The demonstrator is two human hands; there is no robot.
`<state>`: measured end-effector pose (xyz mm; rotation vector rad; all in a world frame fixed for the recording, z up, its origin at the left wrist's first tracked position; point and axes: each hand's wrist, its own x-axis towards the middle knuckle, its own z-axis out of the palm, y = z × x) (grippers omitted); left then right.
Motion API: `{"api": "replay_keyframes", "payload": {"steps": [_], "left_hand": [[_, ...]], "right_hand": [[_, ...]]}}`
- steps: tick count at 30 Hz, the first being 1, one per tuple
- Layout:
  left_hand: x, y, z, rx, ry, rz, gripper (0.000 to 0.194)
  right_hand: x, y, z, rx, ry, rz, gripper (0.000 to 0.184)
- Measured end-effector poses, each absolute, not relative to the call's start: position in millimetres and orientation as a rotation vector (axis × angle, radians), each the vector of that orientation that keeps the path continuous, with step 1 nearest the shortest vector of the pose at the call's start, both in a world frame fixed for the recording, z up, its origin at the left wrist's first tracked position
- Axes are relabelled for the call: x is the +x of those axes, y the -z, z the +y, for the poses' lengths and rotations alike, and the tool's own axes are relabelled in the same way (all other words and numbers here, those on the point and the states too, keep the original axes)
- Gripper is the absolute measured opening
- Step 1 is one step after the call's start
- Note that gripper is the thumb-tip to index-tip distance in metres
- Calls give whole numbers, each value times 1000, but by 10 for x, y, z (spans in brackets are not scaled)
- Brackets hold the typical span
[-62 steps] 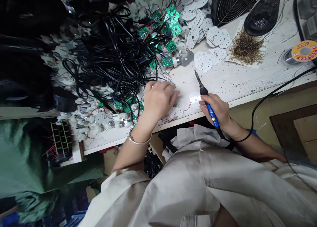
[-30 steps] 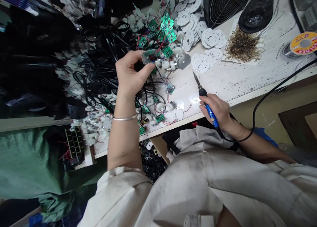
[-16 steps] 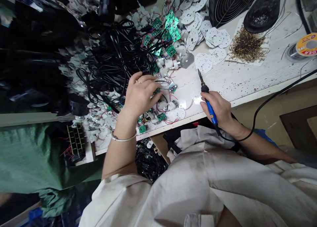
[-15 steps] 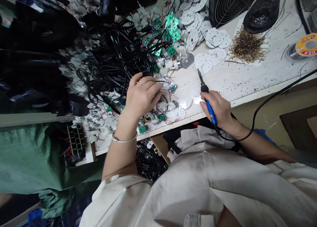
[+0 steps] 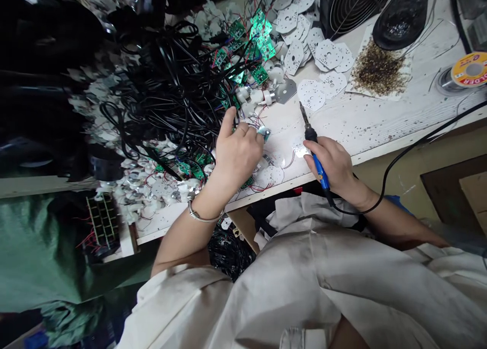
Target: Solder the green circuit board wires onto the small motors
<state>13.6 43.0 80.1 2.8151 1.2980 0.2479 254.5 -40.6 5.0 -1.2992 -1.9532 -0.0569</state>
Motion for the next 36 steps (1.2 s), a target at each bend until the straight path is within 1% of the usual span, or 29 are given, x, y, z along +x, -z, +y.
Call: {"api": "replay_keyframes", "payload": {"steps": [3, 6, 10, 14, 21, 27, 30, 36], "left_hand": [[149, -830, 461, 2925, -229, 1254, 30], [187, -764, 490, 2959, -299, 1200, 23], [267, -545, 455, 2893, -374, 1108, 26], [322, -401, 390, 2774, -459, 1249, 26], [388, -454, 380, 2742, -282, 1255, 21], [406, -483, 403, 2766, -332, 1129, 17], [411, -469, 411, 2762, -298, 1038, 18], [437, -453, 405, 2684, -254, 1034, 16]], "right_hand": [[2527, -70, -407, -1304, 72, -1960, 25], [2517, -93, -404, -1307, 67, -1962, 24], [2518, -96, -406, -1358, -24, -1973, 29], [2532, -92, -413, -1363, -139, -2003, 31], [2545, -152, -387, -1336, -311, -2030, 31], [2559, -169, -374, -1308, -366, -2020, 31], [2555, -158, -378, -1312, -378, -2033, 32], [2519, -134, -409, -1368, -397, -1988, 34]]}}
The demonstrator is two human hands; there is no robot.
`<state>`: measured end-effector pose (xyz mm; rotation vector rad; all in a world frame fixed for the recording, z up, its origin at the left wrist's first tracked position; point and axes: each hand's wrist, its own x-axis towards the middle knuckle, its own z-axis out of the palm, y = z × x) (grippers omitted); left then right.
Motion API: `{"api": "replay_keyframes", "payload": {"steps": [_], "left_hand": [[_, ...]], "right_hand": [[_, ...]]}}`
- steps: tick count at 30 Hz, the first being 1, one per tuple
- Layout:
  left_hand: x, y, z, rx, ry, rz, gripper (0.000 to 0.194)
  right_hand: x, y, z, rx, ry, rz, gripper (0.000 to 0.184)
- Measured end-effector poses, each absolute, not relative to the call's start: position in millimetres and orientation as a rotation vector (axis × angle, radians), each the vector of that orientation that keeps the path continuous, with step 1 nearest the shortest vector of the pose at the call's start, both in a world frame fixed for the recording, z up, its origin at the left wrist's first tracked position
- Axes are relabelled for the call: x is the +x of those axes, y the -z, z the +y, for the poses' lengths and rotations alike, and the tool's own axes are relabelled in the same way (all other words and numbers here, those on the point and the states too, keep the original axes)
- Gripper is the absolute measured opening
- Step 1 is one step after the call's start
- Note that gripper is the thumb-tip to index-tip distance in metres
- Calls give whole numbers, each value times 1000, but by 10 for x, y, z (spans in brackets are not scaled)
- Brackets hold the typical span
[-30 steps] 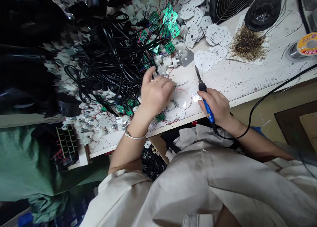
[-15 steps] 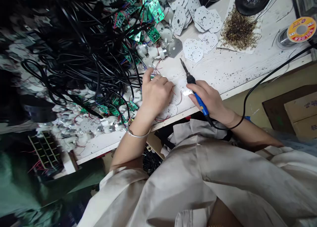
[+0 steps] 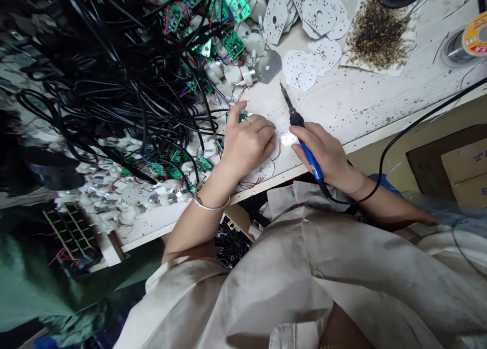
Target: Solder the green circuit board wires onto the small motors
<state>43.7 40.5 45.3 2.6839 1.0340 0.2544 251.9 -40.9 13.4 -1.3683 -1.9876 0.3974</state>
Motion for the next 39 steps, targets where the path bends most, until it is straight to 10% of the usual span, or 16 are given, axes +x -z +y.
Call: {"api": "replay_keyframes", "payload": {"steps": [18, 39], "left_hand": [[459, -282, 239, 2551, -469, 1298, 13], [459, -286, 260, 2470, -446, 1339, 14]], "right_hand": [[2346, -184, -429, -1428, -358, -2067, 37], [2549, -286, -472, -1332, -1102, -1073, 41]]}}
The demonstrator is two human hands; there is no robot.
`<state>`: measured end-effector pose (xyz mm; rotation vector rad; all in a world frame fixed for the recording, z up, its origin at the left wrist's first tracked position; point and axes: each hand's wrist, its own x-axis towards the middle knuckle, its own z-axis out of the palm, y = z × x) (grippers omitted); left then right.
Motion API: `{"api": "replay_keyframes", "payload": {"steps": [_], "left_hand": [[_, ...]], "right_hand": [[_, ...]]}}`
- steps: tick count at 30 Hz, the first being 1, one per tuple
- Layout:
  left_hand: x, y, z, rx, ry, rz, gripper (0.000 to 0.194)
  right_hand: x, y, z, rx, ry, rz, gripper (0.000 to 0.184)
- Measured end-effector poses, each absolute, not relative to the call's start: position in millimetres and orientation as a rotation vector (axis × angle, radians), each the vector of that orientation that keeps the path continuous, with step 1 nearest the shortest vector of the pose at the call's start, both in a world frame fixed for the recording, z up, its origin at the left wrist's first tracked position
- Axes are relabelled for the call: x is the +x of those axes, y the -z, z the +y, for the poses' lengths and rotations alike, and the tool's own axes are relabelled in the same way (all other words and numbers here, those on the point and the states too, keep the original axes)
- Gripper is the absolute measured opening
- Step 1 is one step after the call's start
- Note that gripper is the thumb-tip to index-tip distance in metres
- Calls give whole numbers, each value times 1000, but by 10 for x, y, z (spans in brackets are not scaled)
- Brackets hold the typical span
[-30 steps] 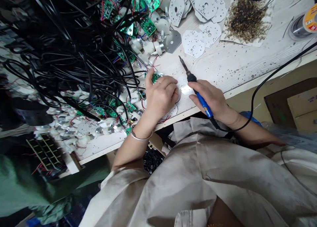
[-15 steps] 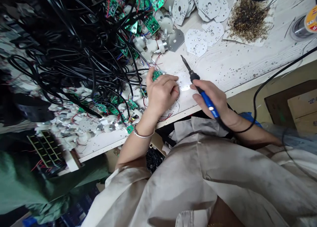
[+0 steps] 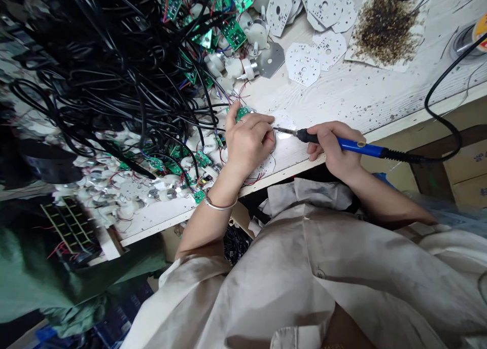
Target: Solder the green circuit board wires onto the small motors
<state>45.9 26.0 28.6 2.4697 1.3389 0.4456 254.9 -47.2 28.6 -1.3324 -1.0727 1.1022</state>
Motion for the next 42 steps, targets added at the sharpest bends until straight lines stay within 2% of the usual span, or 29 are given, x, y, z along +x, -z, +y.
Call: {"api": "replay_keyframes", "payload": {"steps": [14, 24, 31, 36, 42], "left_hand": [[474, -248, 275, 2511, -460, 1368, 12], [464, -232, 270, 2476, -461, 1369, 11], [466, -221, 267, 2530, -481, 1368, 12], [483, -245, 254, 2552, -470, 1383, 12], [485, -265, 244, 2620, -459, 1346, 16]], "right_hand": [[2531, -293, -399, -1350, -1203, -991, 44], [2550, -288, -410, -1295, -1204, -982, 37], [2531, -249, -494, -1283, -944, -975, 28], [2520, -194, -422, -1278, -745, -1611, 41], [2449, -149, -333, -1236, -350, -1994, 36]]}}
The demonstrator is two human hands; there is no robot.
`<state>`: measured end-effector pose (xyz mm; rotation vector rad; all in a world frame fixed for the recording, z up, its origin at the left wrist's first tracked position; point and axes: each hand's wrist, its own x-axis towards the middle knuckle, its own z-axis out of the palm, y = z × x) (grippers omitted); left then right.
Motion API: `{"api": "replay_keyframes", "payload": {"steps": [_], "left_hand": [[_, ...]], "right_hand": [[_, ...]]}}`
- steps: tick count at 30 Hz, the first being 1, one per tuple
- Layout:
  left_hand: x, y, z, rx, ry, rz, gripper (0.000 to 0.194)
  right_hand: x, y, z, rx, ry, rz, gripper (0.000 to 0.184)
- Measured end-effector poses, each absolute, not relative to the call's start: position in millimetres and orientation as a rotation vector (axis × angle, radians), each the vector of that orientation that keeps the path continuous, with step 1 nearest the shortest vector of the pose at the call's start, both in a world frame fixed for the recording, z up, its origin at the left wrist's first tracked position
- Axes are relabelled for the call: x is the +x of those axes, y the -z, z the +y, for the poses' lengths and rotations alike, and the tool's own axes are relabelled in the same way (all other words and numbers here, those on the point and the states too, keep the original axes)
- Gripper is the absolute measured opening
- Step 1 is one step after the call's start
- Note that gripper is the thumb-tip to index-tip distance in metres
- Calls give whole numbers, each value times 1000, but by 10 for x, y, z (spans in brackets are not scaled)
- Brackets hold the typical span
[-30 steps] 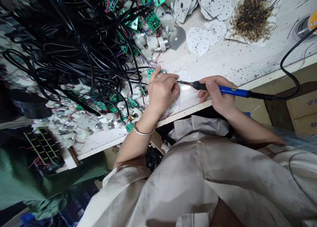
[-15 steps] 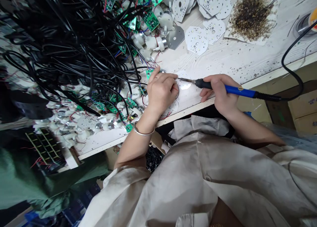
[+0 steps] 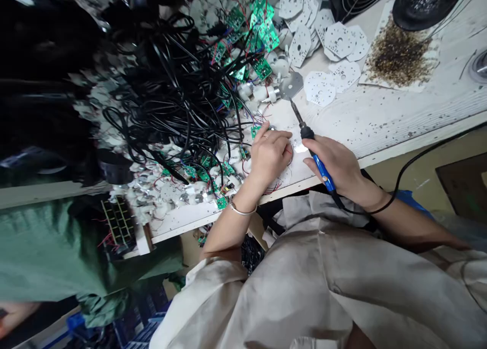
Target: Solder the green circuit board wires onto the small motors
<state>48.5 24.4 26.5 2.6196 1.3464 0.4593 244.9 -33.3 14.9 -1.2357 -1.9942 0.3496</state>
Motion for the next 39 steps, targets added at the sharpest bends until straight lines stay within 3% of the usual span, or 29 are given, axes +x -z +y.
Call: {"api": "replay_keyframes", "payload": {"steps": [13, 33, 39], "left_hand": [[233, -629, 347, 2812, -148, 920, 22], [373, -412, 285, 2551, -398, 1276, 16], [425, -298, 225, 2503, -453, 1364, 16]], "right_hand": [[2440, -164, -367, -1363, -333, -2034, 36], [2446, -159, -359, -1379, -394, -2067, 39], [2479, -156, -410, -1300, -549, -1821, 39]]}}
